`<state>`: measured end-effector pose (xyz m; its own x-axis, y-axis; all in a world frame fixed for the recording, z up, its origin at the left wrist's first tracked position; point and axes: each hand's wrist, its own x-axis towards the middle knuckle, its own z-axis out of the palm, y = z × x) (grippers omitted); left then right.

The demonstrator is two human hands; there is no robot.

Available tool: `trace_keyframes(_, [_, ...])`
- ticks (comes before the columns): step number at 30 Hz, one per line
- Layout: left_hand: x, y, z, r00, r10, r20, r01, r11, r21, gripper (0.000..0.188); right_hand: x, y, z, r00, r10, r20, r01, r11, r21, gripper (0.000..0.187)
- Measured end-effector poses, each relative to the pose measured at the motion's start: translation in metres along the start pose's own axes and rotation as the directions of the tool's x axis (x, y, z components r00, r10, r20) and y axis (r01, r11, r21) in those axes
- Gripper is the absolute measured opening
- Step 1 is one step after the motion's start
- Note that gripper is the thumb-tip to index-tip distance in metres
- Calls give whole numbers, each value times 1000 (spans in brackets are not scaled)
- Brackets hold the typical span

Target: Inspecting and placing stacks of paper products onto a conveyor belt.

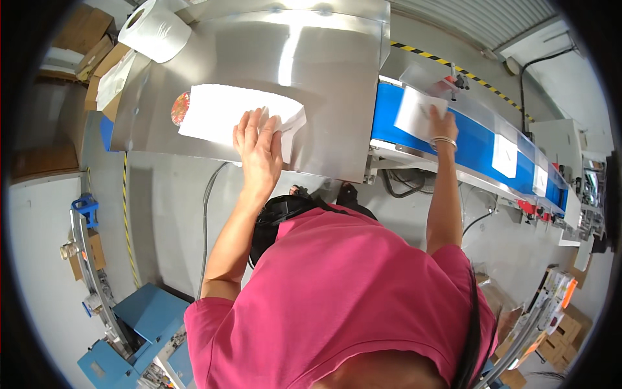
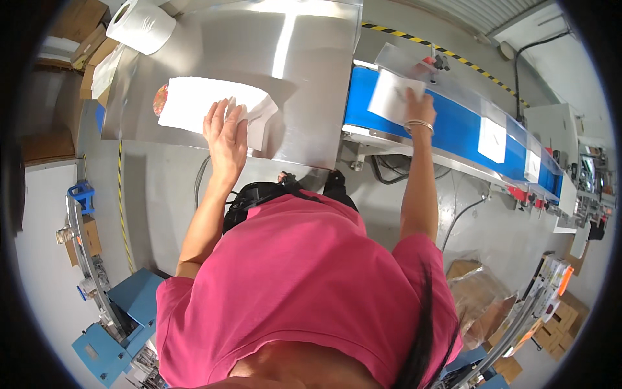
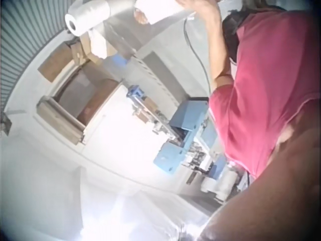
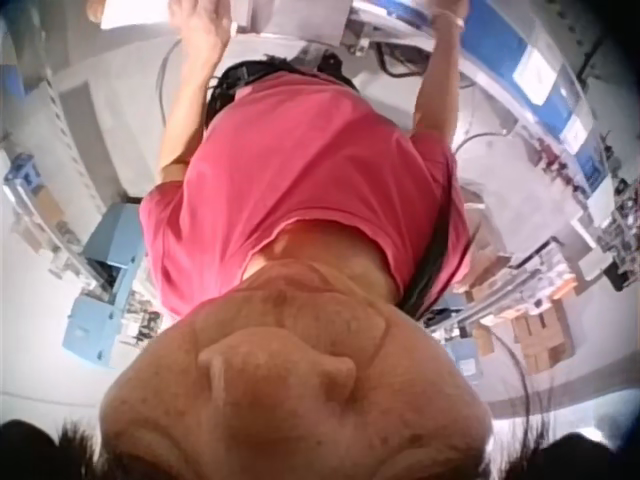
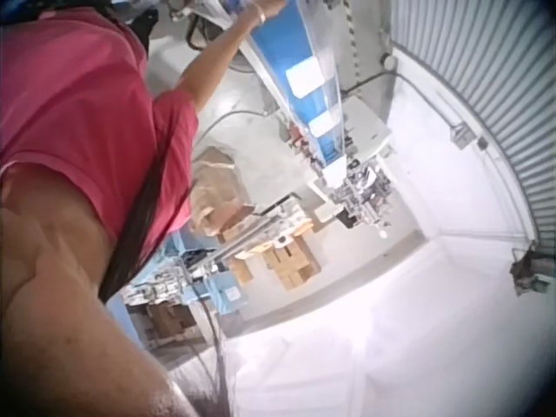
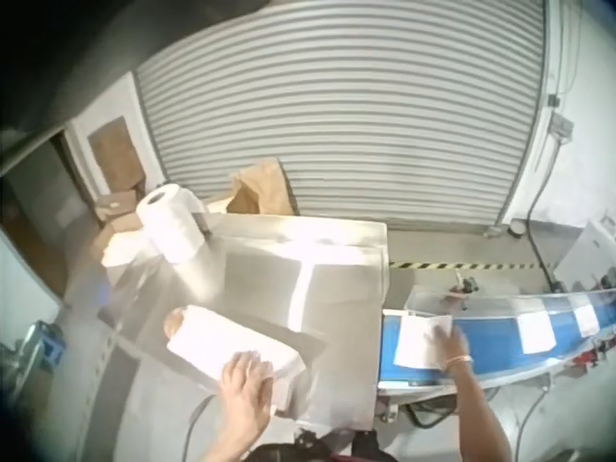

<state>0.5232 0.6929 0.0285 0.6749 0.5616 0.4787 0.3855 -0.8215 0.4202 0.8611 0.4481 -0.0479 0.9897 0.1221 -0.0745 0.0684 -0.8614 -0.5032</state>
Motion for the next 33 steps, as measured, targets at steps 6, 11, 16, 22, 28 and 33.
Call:
trace_keyframes(6, [-1, 2, -2, 1000, -11, 17, 11, 999, 33, 27, -53, -69, -6, 711, -703, -29, 697, 698, 162, 58])
trace_keyframes(11, [3, 2, -6, 994, 34, 107, -37, 999, 24, 27, -123, -161, 45, 322, -903, 285, 608, 428, 669, 54])
trace_keyframes(16, [6, -2, -9, 997, -52, 60, 49, 998, 40, 44, -112, -130, 88, 520, -712, 473, 125, 611, 782, 38])
trace_keyframes(22, [2, -21, -6, 1000, 4, 31, -6, 998, 66, 33, -26, -34, 34, 951, -205, 230, 115, 929, 351, 56])
trace_keyframes(28, [1, -16, -5, 1000, -26, 3, 26, 1000, -4, 27, -32, -25, -8, 895, -237, -378, 18, 866, -501, 63])
trace_keyframes(33, [1, -13, -9, 999, -27, 47, 27, 1000, -9, 22, -91, -118, 23, 588, -779, 218, 660, 618, 427, 59])
